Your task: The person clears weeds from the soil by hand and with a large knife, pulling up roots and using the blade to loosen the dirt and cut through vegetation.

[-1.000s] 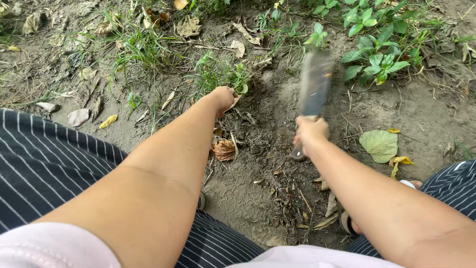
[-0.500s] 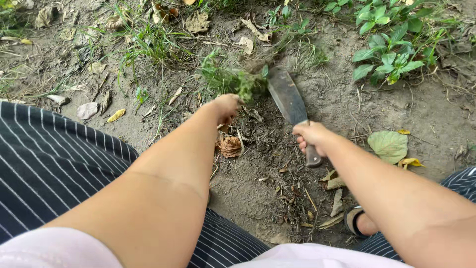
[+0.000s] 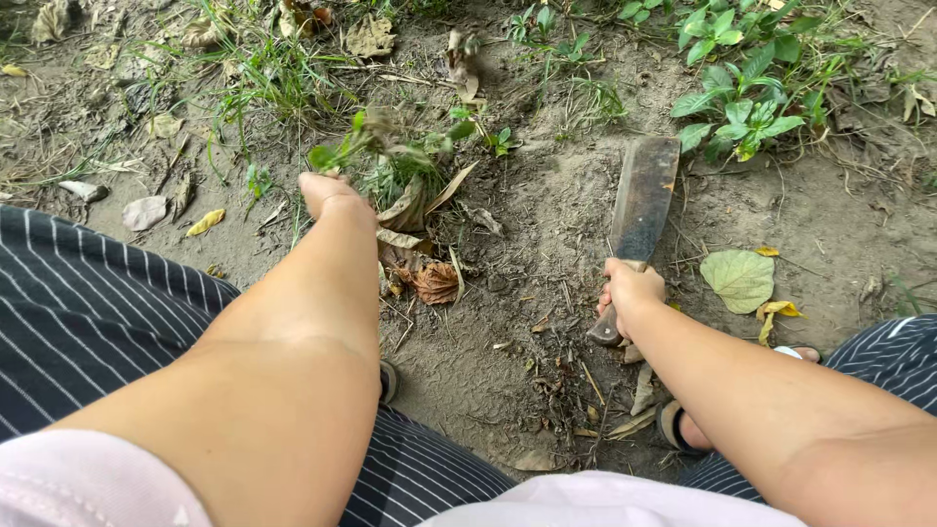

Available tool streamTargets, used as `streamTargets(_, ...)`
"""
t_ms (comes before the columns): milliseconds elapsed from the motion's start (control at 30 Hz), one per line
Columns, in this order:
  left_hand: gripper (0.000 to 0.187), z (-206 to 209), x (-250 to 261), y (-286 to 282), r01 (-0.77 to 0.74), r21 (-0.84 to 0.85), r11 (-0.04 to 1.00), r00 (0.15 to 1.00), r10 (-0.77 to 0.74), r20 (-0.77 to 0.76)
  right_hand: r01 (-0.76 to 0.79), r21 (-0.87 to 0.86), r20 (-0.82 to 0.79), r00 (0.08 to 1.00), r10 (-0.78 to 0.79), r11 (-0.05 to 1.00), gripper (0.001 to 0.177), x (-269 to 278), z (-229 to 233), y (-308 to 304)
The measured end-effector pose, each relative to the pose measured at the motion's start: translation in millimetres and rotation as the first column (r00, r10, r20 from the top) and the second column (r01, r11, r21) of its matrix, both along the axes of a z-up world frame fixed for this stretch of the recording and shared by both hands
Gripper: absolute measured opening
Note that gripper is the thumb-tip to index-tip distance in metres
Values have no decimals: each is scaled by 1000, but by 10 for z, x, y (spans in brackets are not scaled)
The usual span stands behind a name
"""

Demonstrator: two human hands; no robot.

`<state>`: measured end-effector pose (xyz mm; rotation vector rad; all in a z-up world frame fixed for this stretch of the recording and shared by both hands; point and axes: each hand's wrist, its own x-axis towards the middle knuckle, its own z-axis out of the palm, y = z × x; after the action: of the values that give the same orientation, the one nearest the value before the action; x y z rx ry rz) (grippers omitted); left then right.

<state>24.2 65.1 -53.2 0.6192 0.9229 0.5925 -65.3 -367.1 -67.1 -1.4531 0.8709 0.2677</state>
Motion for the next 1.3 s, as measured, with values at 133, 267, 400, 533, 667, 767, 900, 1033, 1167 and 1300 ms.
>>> streamTargets(133,41,175,62,159,-213,220,952,902,278,-331,57,18,48,997,-58,998,16,-19,101,144)
streamTargets(267,34,582,-73,-85,-113,467,877,762,378,-525,75,62,205,975,-87,995,20,154,229,308)
streamTargets(400,34,576,-78,-265,-54,555,830,803,367,-470,9,67,217,976,-24,998,20,387,225,513)
streamTargets(533,29,472,-62,-456,216,708,672,777,321,-541,-409,10,99,909,406,913,16,335,61,542)
streamTargets(667,33,581,-126,-764,535,567,626,745,-34,-666,-588,-23,-28,809,587,809,20,250,72,457)
streamTargets(767,29,656,-211,-967,612,631,477,727,-25,-687,-446,14,12,895,446,895,21,218,122,426)
streamTargets(900,31,704,-375,-1081,732,538,418,629,-112,-769,96,115,106,988,-108,989,19,326,247,440)
streamTargets(1033,31,630,-484,-1150,773,454,442,582,-211,-785,274,87,190,939,-286,958,17,395,286,447)
streamTargets(1167,34,516,-554,-1190,785,557,270,596,-85,-798,-367,-168,12,927,374,915,22,246,88,475)
streamTargets(1300,36,473,-569,-1329,840,528,127,537,-55,-842,-738,-142,-128,674,727,660,25,184,-12,592)
